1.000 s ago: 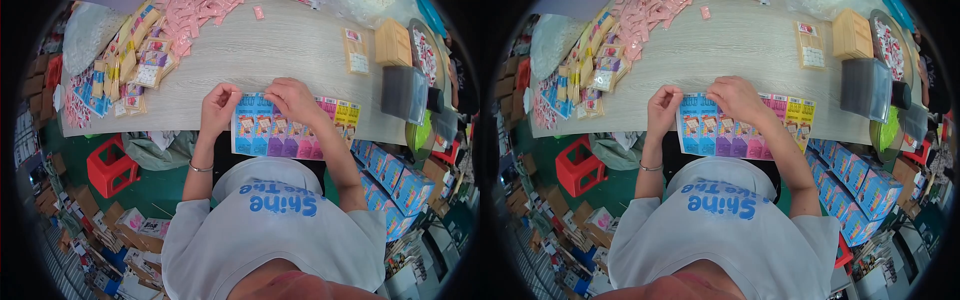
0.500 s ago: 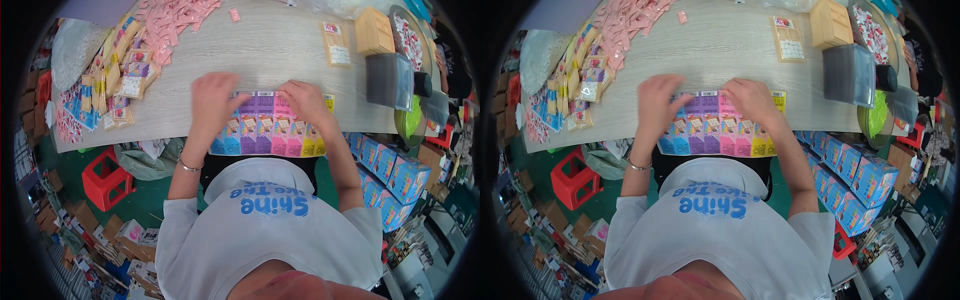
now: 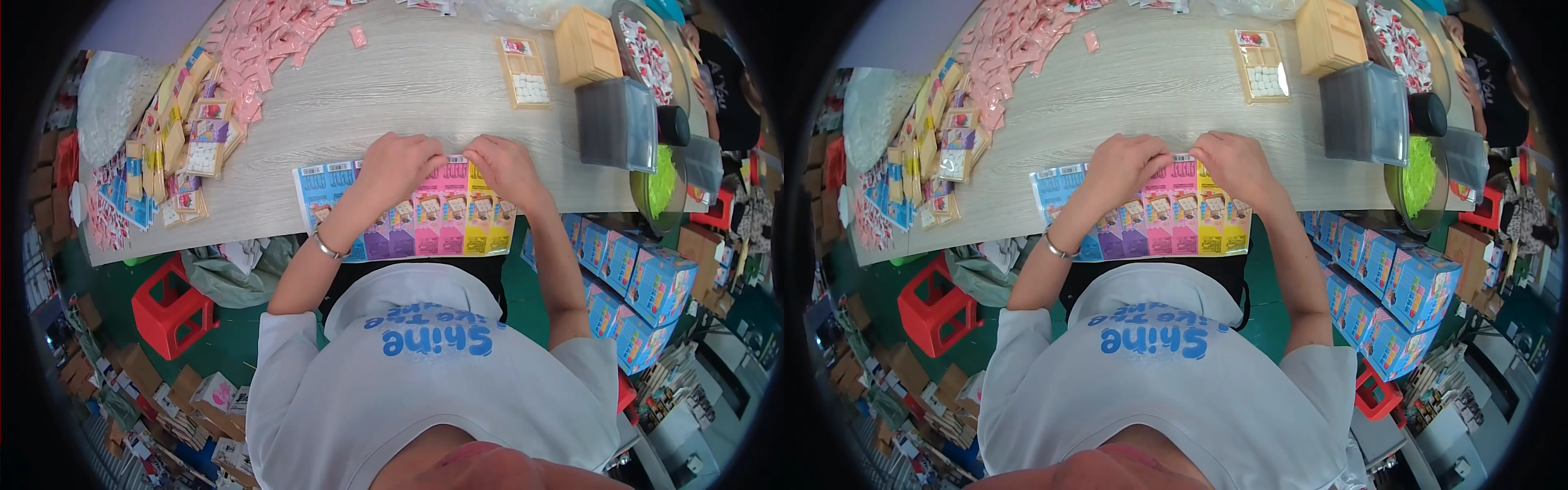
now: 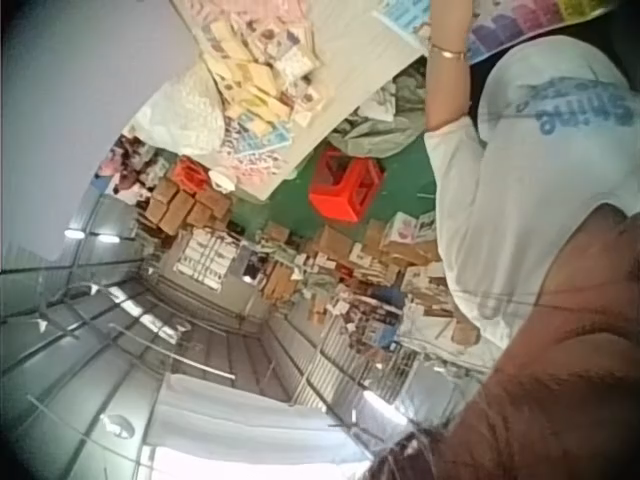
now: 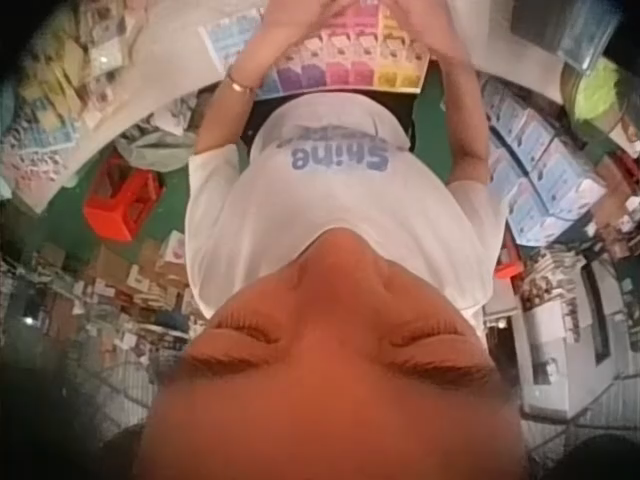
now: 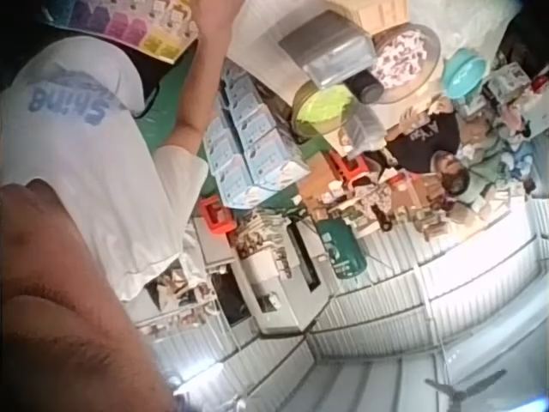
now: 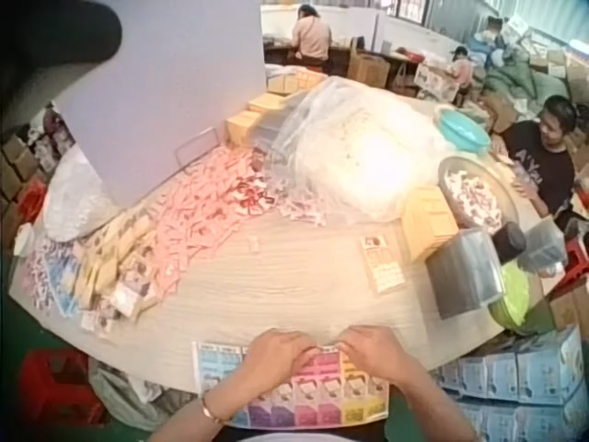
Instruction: Manually placing small white components into plastic trays and applying decorative stickers/labels for packaging.
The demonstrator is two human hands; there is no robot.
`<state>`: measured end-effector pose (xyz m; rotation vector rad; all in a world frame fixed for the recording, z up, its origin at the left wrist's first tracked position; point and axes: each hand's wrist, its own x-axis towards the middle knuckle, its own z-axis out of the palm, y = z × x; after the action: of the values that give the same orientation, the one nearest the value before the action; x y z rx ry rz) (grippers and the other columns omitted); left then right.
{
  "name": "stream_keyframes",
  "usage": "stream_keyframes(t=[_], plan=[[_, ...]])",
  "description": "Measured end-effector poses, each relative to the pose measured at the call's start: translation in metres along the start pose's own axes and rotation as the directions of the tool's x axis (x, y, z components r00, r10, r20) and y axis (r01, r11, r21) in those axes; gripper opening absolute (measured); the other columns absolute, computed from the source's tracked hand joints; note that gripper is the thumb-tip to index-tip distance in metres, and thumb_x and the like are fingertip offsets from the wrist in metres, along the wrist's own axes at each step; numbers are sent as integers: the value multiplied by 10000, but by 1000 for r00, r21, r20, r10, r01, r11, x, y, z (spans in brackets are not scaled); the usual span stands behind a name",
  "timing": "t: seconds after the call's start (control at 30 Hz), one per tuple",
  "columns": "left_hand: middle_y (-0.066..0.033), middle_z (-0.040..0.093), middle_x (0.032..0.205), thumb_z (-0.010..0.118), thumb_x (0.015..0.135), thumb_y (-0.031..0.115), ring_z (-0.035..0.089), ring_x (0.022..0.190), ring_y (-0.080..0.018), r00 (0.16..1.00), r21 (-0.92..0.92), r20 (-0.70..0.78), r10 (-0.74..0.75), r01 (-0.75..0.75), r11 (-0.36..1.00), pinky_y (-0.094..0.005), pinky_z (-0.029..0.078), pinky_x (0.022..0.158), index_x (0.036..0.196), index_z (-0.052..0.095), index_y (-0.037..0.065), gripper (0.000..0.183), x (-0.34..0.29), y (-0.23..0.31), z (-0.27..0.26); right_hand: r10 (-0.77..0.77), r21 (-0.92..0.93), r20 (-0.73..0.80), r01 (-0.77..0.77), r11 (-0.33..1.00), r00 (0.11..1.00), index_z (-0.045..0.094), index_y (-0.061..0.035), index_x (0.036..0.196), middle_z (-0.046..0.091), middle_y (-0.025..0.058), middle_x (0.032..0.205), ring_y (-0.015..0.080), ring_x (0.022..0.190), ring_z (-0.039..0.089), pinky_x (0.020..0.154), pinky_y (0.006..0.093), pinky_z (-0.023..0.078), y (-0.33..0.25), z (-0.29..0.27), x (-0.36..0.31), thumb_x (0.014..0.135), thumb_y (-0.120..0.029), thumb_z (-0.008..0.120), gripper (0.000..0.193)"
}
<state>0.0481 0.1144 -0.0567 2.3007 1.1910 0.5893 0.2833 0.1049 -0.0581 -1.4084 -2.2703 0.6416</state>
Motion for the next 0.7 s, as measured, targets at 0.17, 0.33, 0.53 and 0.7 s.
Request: stream_keyframes(t=[0.17, 0.33, 0.53, 0.7], plan=[[-111, 675, 774, 731, 881, 374, 654, 701, -338, 997, 9, 38, -70, 70, 998, -446, 508, 626, 836, 712, 96, 282, 2, -4, 4, 90, -78, -35, -92, 993, 995, 677, -100, 842, 681, 110, 769, 347, 732, 672, 641, 460, 524, 17, -3, -11, 943, -303, 675, 226], [-144, 608, 638, 809, 817, 267, 575, 559, -257, 955, -17, 31, -294, 294, 956, -374, 445, 556, 718, 660, 3, 319, -31, -48, -47, 122, -130, -176, -146, 981, 977, 685, -114, 818, 685, 104, 727, 333, 672, 684, 608, 447, 532, 48, -8, -30, 907, -352, 715, 256], [-146, 604, 633, 768, 866, 222, 554, 538, -204, 935, -25, -16, -355, 354, 935, -356, 442, 553, 769, 681, -13, 268, -53, -61, -43, -146, -386, -210, 55, 921, 967, 679, -150, 782, 650, 36, 862, 242, 940, 604, 912, 444, 432, -6, 26, 11, 804, -346, 760, 213], [-13, 621, 662, 735, 916, 121, 510, 588, -71, 924, -383, 42, -380, 366, 848, -265, 421, 541, 842, 713, -23, 163, -47, -58, -41, -219, -169, -280, 177, 970, 934, 661, -137, 791, 624, 30, 806, 238, 858, 608, 821, 410, 434, -63, 88, 40, 850, -296, 727, 182]])
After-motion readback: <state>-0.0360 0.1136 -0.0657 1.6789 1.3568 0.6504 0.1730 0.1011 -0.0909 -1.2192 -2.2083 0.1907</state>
